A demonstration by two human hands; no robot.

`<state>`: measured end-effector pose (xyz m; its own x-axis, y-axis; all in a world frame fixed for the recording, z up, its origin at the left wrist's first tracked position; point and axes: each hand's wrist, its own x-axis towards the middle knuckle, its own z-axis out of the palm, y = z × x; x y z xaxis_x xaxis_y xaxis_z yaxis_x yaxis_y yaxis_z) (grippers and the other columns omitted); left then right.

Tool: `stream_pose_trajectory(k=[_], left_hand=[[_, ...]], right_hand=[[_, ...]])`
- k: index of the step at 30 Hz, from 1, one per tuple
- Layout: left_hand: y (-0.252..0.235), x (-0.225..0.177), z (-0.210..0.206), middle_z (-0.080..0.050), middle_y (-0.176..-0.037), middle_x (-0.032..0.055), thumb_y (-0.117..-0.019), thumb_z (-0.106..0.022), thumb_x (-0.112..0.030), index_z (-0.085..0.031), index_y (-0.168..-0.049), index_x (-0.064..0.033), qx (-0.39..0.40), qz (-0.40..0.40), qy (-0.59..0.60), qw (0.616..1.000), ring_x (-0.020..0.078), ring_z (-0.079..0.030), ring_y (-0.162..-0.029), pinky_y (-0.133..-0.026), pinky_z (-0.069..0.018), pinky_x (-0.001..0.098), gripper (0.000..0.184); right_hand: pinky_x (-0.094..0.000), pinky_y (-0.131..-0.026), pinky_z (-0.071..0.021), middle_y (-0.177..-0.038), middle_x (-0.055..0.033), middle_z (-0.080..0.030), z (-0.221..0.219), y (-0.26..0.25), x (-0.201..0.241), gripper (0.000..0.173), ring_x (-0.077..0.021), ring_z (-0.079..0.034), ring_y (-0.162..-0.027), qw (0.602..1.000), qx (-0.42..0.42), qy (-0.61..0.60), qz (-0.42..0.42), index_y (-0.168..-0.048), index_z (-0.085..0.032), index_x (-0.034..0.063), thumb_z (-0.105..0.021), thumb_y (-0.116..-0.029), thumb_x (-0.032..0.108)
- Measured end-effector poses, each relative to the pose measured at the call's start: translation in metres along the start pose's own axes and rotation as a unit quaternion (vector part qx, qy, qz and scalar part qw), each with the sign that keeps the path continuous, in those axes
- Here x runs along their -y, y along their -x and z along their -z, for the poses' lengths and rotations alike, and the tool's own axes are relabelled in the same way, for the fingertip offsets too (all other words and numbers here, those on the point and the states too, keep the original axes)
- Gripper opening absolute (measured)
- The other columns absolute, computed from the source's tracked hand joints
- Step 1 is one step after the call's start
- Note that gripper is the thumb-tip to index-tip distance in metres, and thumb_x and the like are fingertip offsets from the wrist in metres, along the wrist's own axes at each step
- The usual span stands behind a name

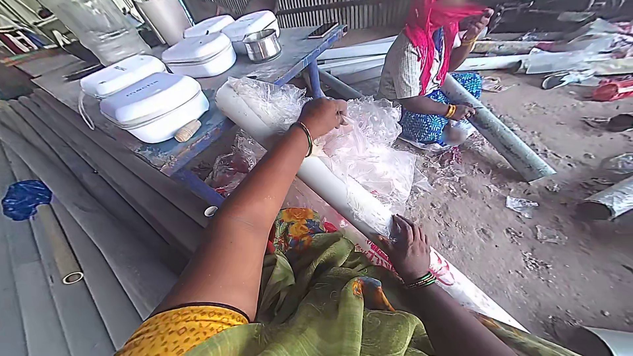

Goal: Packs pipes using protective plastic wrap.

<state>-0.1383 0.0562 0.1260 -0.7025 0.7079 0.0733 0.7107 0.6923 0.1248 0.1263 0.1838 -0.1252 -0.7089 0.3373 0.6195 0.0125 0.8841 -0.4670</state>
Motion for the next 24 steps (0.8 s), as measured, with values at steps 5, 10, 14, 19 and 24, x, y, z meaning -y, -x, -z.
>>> stream_pose_trajectory(k=[5, 10, 14, 19, 24], left_hand=[[-0.004, -0.020, 0.009, -0.068, -0.120, 0.0229, -0.1012, -0.064, -0.039, -0.067, -0.123, -0.0015, 0.057, -0.020, -0.049, 0.997, 0.0413, -0.063, -0.118, -0.101, -0.0426, 0.0666, 0.044], [0.015, -0.026, -0.015, -0.059, -0.137, 0.0201, -0.0969, -0.072, -0.029, -0.061, -0.133, -0.0021, 0.077, -0.085, 0.052, 0.992, 0.0357, -0.060, -0.123, -0.105, -0.0463, 0.0541, 0.046], [0.026, -0.029, -0.025, -0.047, -0.154, 0.0189, -0.0962, -0.065, -0.004, -0.047, -0.146, -0.0013, 0.053, -0.123, 0.213, 0.968, 0.0316, -0.051, -0.137, -0.108, -0.0467, 0.0451, 0.053], [0.031, -0.034, -0.044, -0.071, -0.114, 0.0117, -0.0928, -0.040, 0.008, -0.067, -0.101, 0.0069, -0.089, -0.197, 0.395, 0.893, 0.0103, -0.064, -0.110, -0.099, -0.0491, 0.0316, 0.028], [0.034, -0.038, -0.055, -0.051, -0.067, -0.0065, -0.0993, -0.032, -0.008, -0.061, -0.093, -0.0021, -0.092, -0.136, 0.471, 0.867, 0.0021, -0.052, -0.057, -0.062, -0.0512, 0.0228, 0.030]], right_hand=[[-0.0629, -0.085, -0.0520, -0.121, -0.0265, -0.069, 0.000, -0.003, -0.007, 0.066, -0.0481, -0.068, -0.107, 1.000, 0.008, 0.000, 0.001, -0.124, -0.067, -0.0053, -0.064, -0.0885, 0.051], [-0.0628, -0.087, -0.0522, -0.120, -0.0261, -0.070, -0.001, -0.004, -0.008, 0.066, -0.0472, -0.069, -0.106, 1.000, 0.002, -0.001, 0.011, -0.123, -0.067, -0.0049, -0.065, -0.0886, 0.051], [-0.0623, -0.085, -0.0527, -0.120, -0.0261, -0.070, -0.001, -0.003, -0.008, 0.065, -0.0471, -0.069, -0.105, 1.000, -0.002, -0.001, 0.013, -0.122, -0.067, -0.0052, -0.064, -0.0893, 0.051], [-0.0618, -0.086, -0.0531, -0.121, -0.0246, -0.070, 0.000, -0.004, -0.007, 0.065, -0.0463, -0.069, -0.107, 1.000, -0.005, -0.005, 0.012, -0.123, -0.068, -0.0038, -0.062, -0.0902, 0.052], [-0.0627, -0.084, -0.0526, -0.122, -0.0257, -0.070, -0.001, -0.003, -0.008, 0.068, -0.0470, -0.068, -0.107, 1.000, -0.002, -0.008, 0.011, -0.124, -0.067, -0.0048, -0.061, -0.0903, 0.053]])
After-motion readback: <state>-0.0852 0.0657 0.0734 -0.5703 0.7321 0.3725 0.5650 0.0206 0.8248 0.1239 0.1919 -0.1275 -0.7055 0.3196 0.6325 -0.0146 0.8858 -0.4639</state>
